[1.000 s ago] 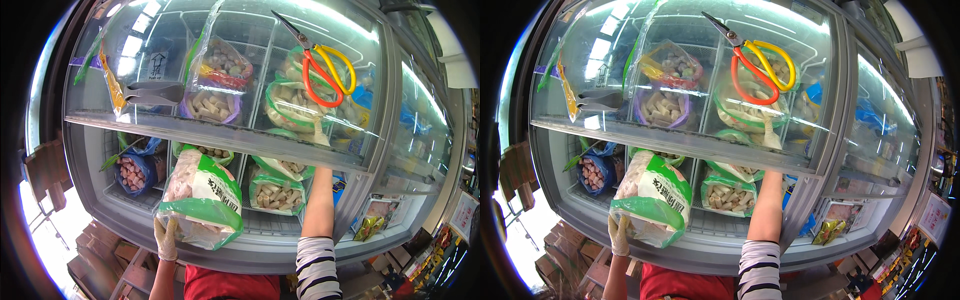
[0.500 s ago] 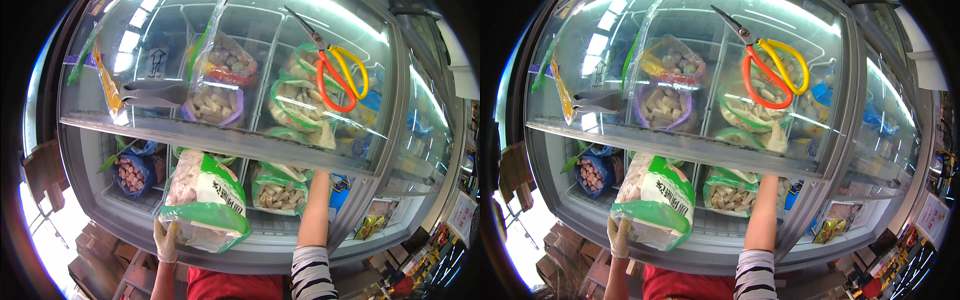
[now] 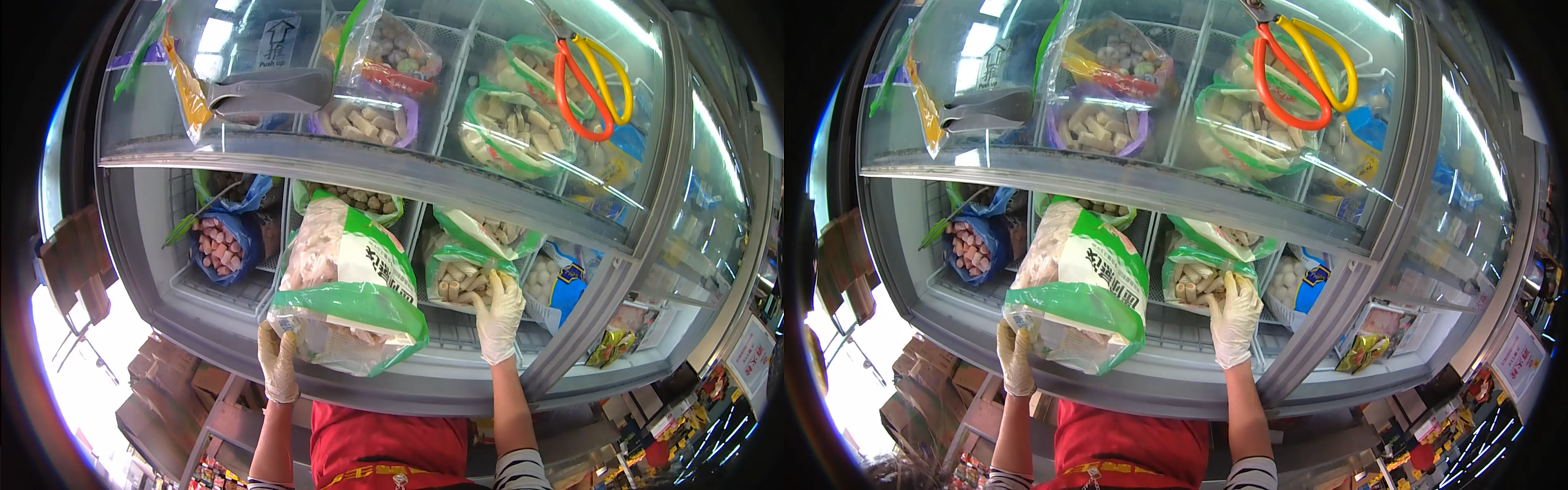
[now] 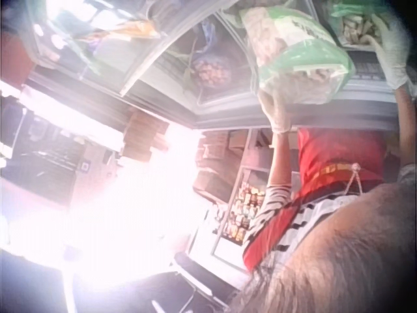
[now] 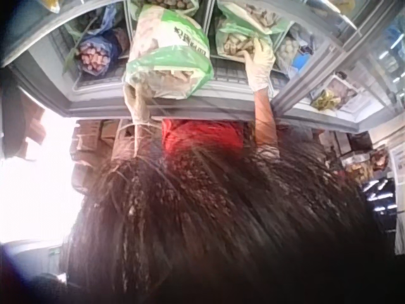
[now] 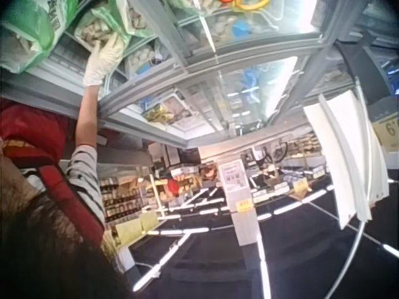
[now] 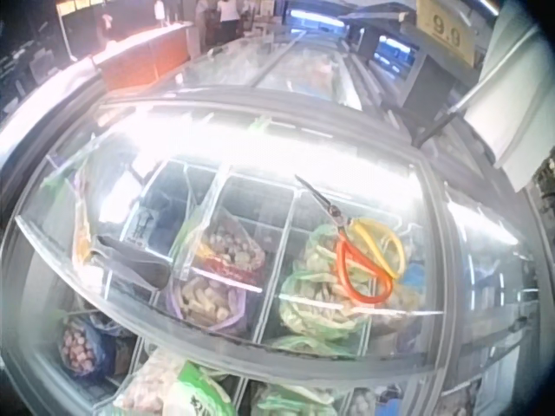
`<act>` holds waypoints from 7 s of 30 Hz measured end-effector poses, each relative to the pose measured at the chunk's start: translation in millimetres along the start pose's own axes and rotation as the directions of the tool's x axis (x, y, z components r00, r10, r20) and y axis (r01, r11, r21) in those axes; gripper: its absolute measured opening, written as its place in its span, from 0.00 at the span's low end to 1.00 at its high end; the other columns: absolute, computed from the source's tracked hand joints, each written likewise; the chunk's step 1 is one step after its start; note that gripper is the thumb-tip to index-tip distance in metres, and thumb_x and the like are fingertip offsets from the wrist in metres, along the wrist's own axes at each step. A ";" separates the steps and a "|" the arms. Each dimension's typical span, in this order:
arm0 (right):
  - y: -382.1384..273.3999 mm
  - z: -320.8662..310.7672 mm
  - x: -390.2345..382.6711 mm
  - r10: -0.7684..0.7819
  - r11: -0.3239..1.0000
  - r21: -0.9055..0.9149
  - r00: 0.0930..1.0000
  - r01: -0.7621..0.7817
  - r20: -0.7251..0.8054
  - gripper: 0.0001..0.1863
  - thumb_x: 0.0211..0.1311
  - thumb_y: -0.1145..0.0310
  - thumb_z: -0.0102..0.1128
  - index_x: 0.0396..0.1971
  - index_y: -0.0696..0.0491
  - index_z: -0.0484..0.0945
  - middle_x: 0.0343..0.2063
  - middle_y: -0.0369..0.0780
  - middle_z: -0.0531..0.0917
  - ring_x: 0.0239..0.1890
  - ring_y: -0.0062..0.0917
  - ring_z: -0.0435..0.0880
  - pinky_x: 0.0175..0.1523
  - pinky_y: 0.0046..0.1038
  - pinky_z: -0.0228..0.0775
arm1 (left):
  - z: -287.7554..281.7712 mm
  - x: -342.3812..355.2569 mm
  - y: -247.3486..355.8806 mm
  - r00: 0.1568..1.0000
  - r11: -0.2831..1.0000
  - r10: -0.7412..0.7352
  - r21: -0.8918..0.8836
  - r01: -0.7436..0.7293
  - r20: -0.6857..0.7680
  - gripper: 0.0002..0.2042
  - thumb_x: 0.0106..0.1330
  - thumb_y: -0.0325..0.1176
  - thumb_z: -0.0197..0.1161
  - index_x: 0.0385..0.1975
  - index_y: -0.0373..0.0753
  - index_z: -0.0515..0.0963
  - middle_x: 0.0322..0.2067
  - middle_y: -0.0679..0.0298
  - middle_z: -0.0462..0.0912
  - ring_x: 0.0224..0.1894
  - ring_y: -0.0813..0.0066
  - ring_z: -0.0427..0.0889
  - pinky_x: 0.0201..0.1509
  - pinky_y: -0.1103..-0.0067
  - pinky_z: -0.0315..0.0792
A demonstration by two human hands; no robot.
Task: The person organizes frozen food packages inside a chest freezer, then uses scissors to open cardboard boxes and remove additional items. The person handles multiple bags of frozen dumplings and other frozen goods, placing them into the freezer and arranging them.
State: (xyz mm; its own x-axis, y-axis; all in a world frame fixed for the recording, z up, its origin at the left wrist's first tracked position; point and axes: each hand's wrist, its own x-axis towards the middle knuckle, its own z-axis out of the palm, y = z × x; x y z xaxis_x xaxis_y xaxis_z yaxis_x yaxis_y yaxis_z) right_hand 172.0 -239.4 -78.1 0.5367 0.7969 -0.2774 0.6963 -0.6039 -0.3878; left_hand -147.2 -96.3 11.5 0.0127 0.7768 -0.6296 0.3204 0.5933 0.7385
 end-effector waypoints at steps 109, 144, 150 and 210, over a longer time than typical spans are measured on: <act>75.1 103.5 3.1 0.307 -0.679 0.651 0.675 -0.339 0.671 0.41 0.65 0.40 0.45 0.67 0.54 0.51 0.60 0.46 0.66 0.57 0.35 0.73 0.55 0.31 0.73 | 275.7 53.8 -70.6 0.860 0.719 0.502 0.511 -0.471 0.088 0.19 0.54 0.12 0.45 0.45 0.31 0.72 0.42 0.52 0.72 0.46 0.57 0.72 0.56 0.69 0.66; -199.3 -43.9 -5.4 -0.341 0.891 0.345 0.936 0.295 0.082 0.63 0.32 0.56 0.78 0.70 0.51 0.47 0.52 0.51 0.67 0.52 0.43 0.70 0.52 0.40 0.64 | 280.5 9.3 -69.2 0.468 -0.204 0.338 0.549 -0.811 0.817 0.17 0.67 0.38 0.58 0.53 0.41 0.72 0.56 0.56 0.72 0.68 0.60 0.56 0.70 0.58 0.50; -184.6 -16.5 11.4 -0.291 0.775 0.547 0.947 0.317 -0.135 0.29 0.56 0.79 0.57 0.61 0.50 0.68 0.35 0.47 0.81 0.32 0.40 0.82 0.38 0.35 0.73 | 245.0 5.2 -60.9 0.433 -0.039 0.405 0.489 -0.871 0.805 0.15 0.65 0.38 0.57 0.50 0.42 0.74 0.55 0.58 0.72 0.67 0.62 0.57 0.70 0.57 0.51; 10.0 -23.4 -54.8 0.414 0.903 0.281 0.830 -0.324 -0.373 0.16 0.64 0.75 0.46 0.51 0.58 0.70 0.41 0.44 0.75 0.44 0.33 0.76 0.50 0.32 0.67 | 221.4 57.5 -114.3 0.230 0.265 0.333 0.143 -0.954 0.914 0.21 0.60 0.35 0.52 0.56 0.42 0.71 0.58 0.55 0.69 0.63 0.56 0.63 0.69 0.69 0.55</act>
State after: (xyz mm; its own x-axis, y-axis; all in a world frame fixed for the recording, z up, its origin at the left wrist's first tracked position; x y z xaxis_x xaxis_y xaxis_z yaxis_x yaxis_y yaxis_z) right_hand 160.7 -289.5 -46.2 0.9116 0.4063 -0.0627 0.3213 -0.7992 -0.5079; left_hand 26.6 -166.2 -162.6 0.9758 0.1833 -0.1191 0.2082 -0.6140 0.7614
